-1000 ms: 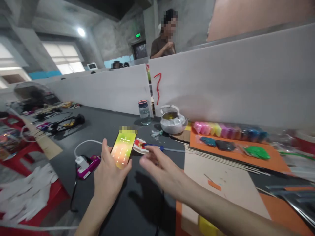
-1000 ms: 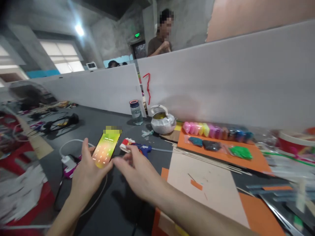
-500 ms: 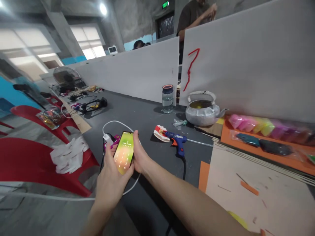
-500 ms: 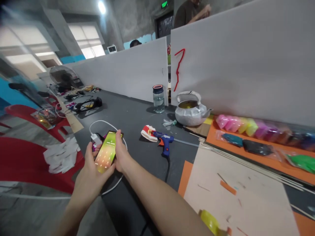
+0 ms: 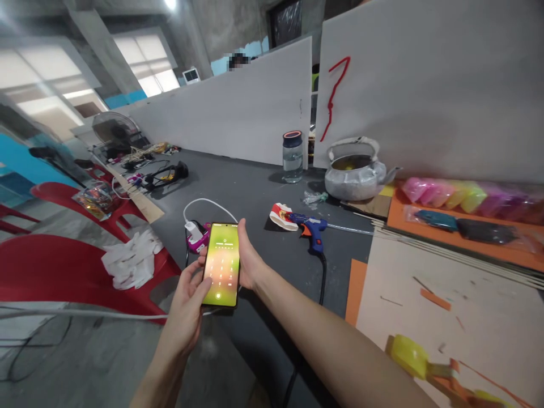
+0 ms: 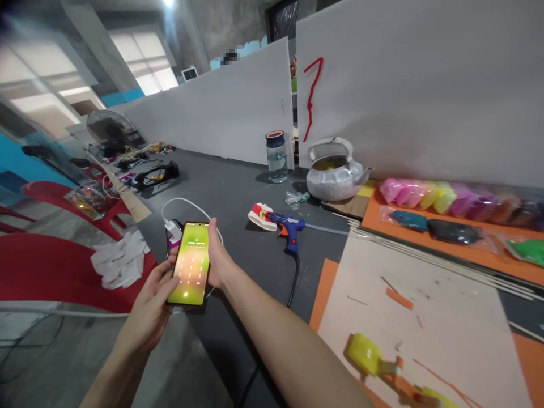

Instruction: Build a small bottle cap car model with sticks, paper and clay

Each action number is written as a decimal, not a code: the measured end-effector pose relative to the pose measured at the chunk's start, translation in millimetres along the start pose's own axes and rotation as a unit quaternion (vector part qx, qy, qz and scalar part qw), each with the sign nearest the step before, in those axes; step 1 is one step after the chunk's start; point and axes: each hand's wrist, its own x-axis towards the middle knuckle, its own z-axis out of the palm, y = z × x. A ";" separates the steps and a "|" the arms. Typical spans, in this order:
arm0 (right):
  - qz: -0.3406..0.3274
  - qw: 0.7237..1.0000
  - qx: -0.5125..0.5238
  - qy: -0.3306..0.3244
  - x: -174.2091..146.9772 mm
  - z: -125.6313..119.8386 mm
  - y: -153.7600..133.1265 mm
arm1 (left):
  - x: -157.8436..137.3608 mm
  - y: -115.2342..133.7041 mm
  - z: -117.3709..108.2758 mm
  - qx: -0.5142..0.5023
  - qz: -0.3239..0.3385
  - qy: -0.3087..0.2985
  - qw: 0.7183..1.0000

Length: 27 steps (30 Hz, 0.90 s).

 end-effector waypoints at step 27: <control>-0.052 0.995 -0.060 0.067 3.7 -8.7 17.4 | 19.8 -20.7 6.7 0.091 0.044 -0.008 0.995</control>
